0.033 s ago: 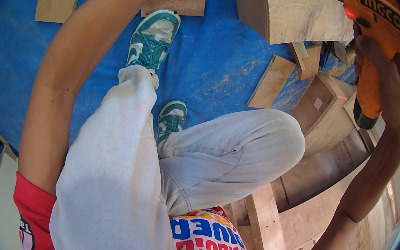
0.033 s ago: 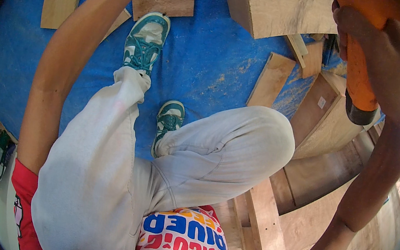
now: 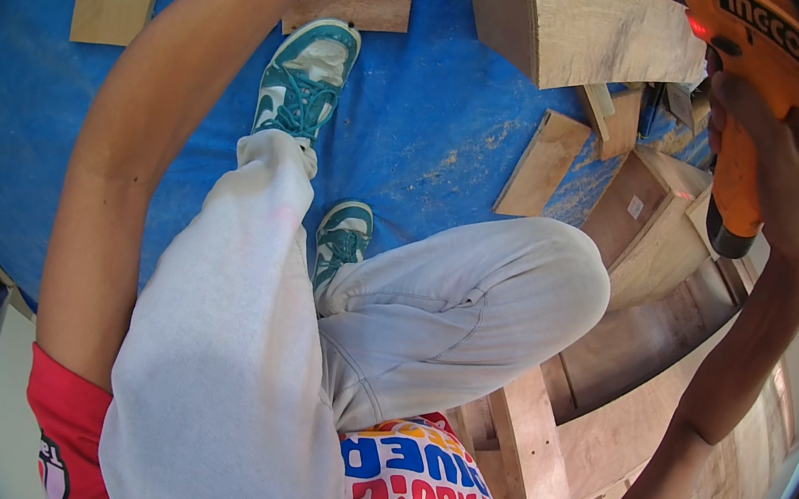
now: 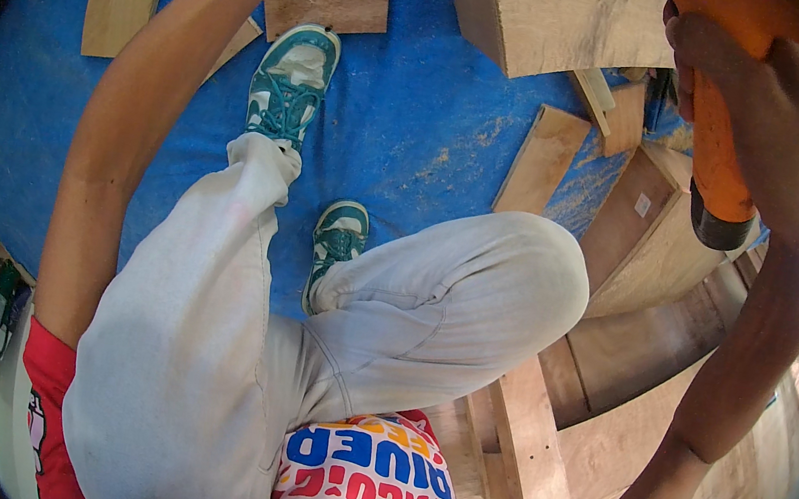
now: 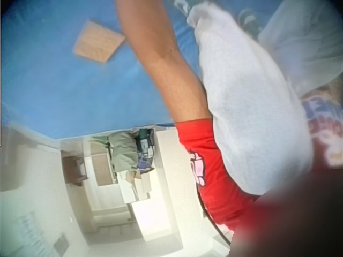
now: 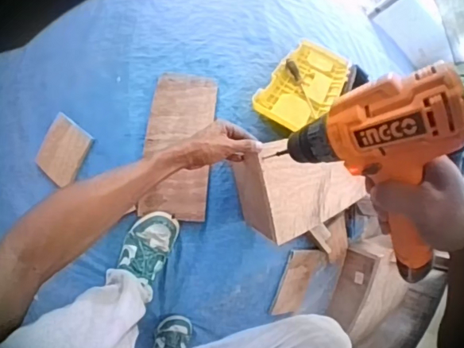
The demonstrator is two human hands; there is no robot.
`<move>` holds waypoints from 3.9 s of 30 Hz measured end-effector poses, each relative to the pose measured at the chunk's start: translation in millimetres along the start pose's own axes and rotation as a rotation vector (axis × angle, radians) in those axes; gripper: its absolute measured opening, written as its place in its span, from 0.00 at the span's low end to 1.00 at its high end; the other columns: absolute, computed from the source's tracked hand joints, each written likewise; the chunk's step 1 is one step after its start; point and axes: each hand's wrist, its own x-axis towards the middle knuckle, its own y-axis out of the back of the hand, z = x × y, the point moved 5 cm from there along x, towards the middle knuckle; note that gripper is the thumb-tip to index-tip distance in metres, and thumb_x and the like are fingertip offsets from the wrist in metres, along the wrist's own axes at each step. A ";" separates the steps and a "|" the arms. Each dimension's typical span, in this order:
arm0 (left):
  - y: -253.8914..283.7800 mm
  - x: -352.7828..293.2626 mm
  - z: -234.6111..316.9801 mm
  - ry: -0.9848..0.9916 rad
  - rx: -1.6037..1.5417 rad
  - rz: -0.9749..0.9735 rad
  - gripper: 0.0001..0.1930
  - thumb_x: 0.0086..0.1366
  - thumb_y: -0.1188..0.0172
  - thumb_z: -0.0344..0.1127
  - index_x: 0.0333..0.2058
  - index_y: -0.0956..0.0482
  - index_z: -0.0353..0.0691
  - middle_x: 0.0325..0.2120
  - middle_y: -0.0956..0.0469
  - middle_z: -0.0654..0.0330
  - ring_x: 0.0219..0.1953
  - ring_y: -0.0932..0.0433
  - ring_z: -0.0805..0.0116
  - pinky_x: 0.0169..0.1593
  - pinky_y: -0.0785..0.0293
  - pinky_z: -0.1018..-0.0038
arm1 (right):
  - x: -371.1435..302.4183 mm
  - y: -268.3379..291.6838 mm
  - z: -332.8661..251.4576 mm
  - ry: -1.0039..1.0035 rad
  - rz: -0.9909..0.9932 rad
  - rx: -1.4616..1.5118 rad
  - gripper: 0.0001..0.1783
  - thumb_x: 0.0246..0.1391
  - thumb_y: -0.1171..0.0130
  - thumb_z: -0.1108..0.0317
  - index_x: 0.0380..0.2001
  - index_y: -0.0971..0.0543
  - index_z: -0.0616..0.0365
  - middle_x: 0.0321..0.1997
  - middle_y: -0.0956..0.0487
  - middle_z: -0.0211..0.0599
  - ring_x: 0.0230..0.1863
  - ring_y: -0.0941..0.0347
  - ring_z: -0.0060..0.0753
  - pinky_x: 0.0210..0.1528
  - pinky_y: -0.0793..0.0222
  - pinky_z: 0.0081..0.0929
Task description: The person sits on a blue floor covering and uses a cordless drill to fasten screws into small wooden boards. They repeatedly pick up pieces, align them, and drive screws to join them into a larger structure.
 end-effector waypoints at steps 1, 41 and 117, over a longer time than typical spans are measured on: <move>-0.6 -0.7 0.0 -0.002 0.007 -0.004 0.16 0.68 0.31 0.47 0.45 0.11 0.40 0.34 0.15 0.68 0.35 0.23 0.79 0.42 0.24 0.77 | 0.3 -0.4 -0.2 0.001 -0.001 -0.008 0.20 0.59 0.37 0.54 0.44 0.18 0.60 0.27 0.23 0.30 0.27 0.26 0.23 0.32 0.30 0.25; 7.3 0.3 11.5 -0.060 0.159 -0.014 0.22 0.64 0.30 0.50 0.41 0.11 0.32 0.32 0.15 0.62 0.35 0.21 0.75 0.41 0.25 0.75 | 10.6 -17.3 -34.5 0.092 -0.030 -0.086 0.18 0.58 0.37 0.58 0.44 0.18 0.61 0.26 0.22 0.32 0.25 0.25 0.24 0.32 0.28 0.26; -26.1 10.0 3.2 -0.186 0.132 -0.249 0.31 0.51 0.18 0.40 0.53 0.19 0.38 0.46 0.17 0.61 0.52 0.22 0.69 0.58 0.27 0.67 | -10.7 -211.3 111.3 0.207 0.469 0.757 0.30 0.59 0.28 0.62 0.57 0.33 0.57 0.44 0.18 0.39 0.45 0.17 0.36 0.50 0.18 0.39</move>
